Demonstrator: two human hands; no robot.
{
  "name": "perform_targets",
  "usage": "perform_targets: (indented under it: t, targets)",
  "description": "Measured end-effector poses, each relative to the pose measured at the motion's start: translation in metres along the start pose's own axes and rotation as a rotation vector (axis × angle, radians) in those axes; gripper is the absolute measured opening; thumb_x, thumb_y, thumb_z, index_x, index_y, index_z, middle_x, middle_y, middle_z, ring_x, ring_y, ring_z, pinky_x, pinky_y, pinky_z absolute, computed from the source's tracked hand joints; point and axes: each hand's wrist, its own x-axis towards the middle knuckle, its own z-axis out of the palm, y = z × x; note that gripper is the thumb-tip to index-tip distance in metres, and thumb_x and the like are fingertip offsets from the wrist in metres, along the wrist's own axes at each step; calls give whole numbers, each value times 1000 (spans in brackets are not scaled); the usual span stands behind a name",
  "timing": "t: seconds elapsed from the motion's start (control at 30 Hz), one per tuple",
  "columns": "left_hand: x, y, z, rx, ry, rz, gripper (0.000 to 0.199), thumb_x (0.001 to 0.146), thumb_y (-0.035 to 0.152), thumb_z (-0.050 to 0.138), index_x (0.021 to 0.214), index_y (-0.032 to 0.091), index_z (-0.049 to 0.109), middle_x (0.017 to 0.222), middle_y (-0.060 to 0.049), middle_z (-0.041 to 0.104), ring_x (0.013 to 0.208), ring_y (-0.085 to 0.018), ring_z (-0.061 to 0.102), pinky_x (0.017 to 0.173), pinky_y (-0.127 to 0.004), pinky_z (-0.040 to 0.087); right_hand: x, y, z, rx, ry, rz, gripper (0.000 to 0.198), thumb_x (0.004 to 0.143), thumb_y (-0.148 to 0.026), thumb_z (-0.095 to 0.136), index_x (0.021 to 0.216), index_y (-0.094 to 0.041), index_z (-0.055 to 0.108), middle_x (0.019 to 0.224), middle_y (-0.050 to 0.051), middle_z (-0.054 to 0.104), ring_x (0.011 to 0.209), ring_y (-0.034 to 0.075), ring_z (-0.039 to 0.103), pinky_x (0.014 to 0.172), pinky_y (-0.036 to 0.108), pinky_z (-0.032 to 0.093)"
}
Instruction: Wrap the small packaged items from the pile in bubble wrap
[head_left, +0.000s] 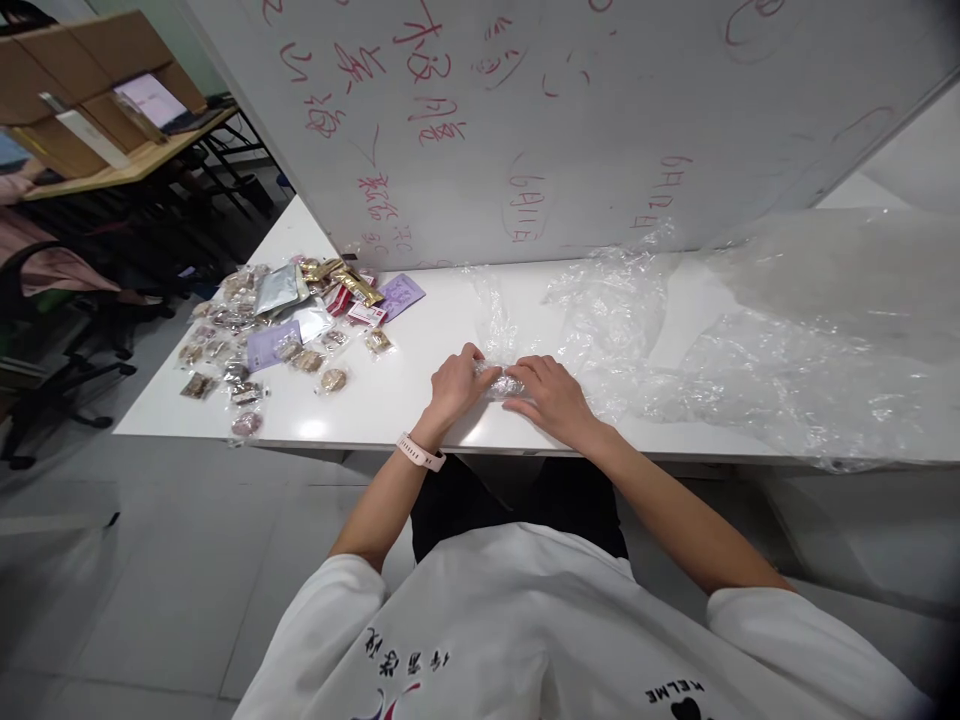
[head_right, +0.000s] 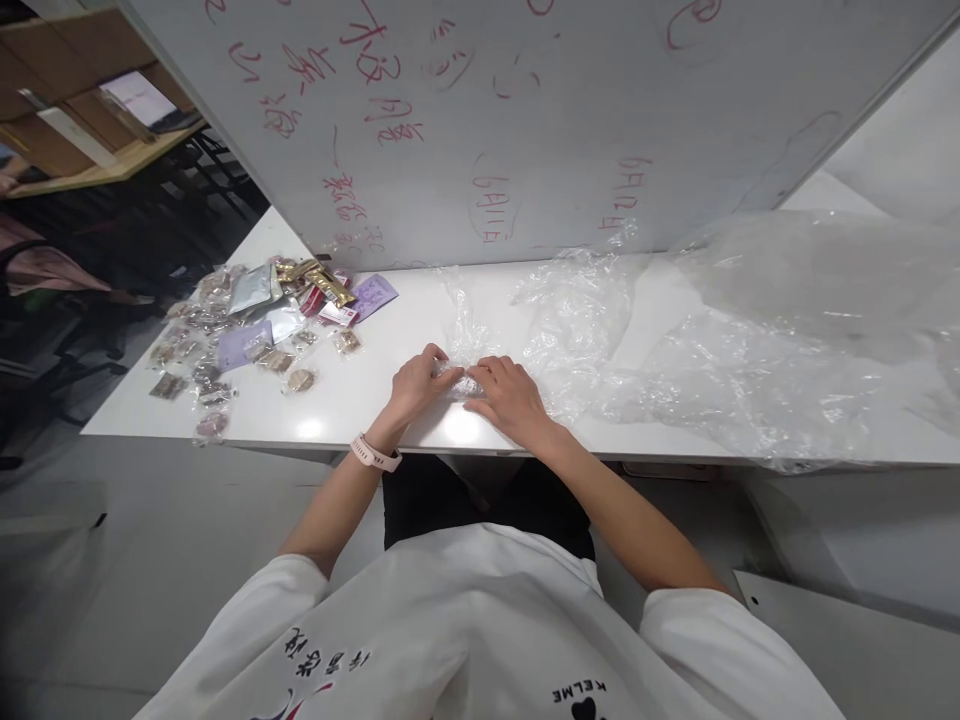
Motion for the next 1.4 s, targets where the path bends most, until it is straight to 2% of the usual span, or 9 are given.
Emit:
perform_targets:
  t: [0.13, 0.3, 0.43, 0.53, 0.77, 0.97, 1.07, 1.2, 1.4]
  targets:
    - [19, -2, -3, -187, 36, -47, 63, 83, 41, 70, 136, 18, 47, 139, -19, 55, 124, -32, 53, 91, -39, 45, -4, 3, 4, -44, -20, -44, 32, 93, -26, 66, 121, -11, 62, 115, 14, 65, 98, 25, 57, 80, 36, 51]
    - [69, 15, -12, -553, -99, -195, 97, 77, 36, 78, 155, 17, 24, 158, -25, 34, 124, -31, 56, 91, -38, 47, 1, 3, 7, -72, -46, -81, 26, 97, -23, 56, 119, -11, 63, 114, 16, 66, 99, 27, 58, 84, 40, 53]
    - [96, 43, -10, -530, -223, -216, 60, 66, 19, 85, 121, 11, 63, 111, -19, 70, 95, -28, 65, 79, -37, 47, 0, 4, 6, -96, -80, -101, 28, 97, -19, 55, 122, -10, 62, 118, 17, 64, 103, 29, 57, 84, 41, 54]
    - [90, 57, -7, -542, -258, -163, 13, 73, 17, 77, 70, 14, 65, 71, -7, 65, 77, -21, 62, 74, -34, 46, -2, 3, 4, -90, -90, -85, 30, 98, -16, 51, 126, -11, 60, 120, 17, 63, 107, 28, 56, 83, 40, 56]
    - [-12, 35, 9, -475, 296, 162, 10, 88, 28, 66, 83, 21, 72, 91, -5, 70, 98, -21, 60, 93, -36, 48, -1, -3, 13, -68, 4, 18, 26, 99, -16, 46, 116, -11, 66, 110, 17, 67, 98, 26, 59, 77, 37, 55]
    - [-64, 19, 53, -931, 559, -159, 16, 87, 35, 68, 89, 19, 72, 110, -7, 67, 105, -18, 62, 91, -32, 52, -1, -7, 21, 0, 127, 106, 27, 99, -19, 43, 113, -15, 66, 106, 14, 68, 97, 25, 60, 79, 37, 53]
    - [-60, 25, 56, -1410, 469, -380, 18, 86, 32, 71, 90, 15, 67, 93, -5, 67, 82, -11, 64, 76, -23, 53, 1, -10, 14, 202, 195, 236, 26, 99, -26, 45, 109, -17, 67, 102, 13, 68, 94, 24, 61, 79, 37, 52]
    - [-53, 33, 45, -1728, 133, -508, 14, 82, 25, 74, 82, 15, 63, 76, -1, 63, 65, -6, 59, 65, -18, 50, 1, -23, -6, 695, 207, 515, 28, 95, -41, 54, 101, -19, 69, 93, 6, 69, 79, 18, 62, 73, 32, 51]
    - [-56, 37, 30, -1482, 7, -161, 39, 63, 43, 89, 79, 18, 64, 78, 0, 66, 78, -13, 63, 77, -26, 51, -13, -25, -48, 1294, 146, 638, 36, 87, -55, 65, 92, -19, 70, 82, 3, 66, 75, 15, 61, 74, 29, 51]
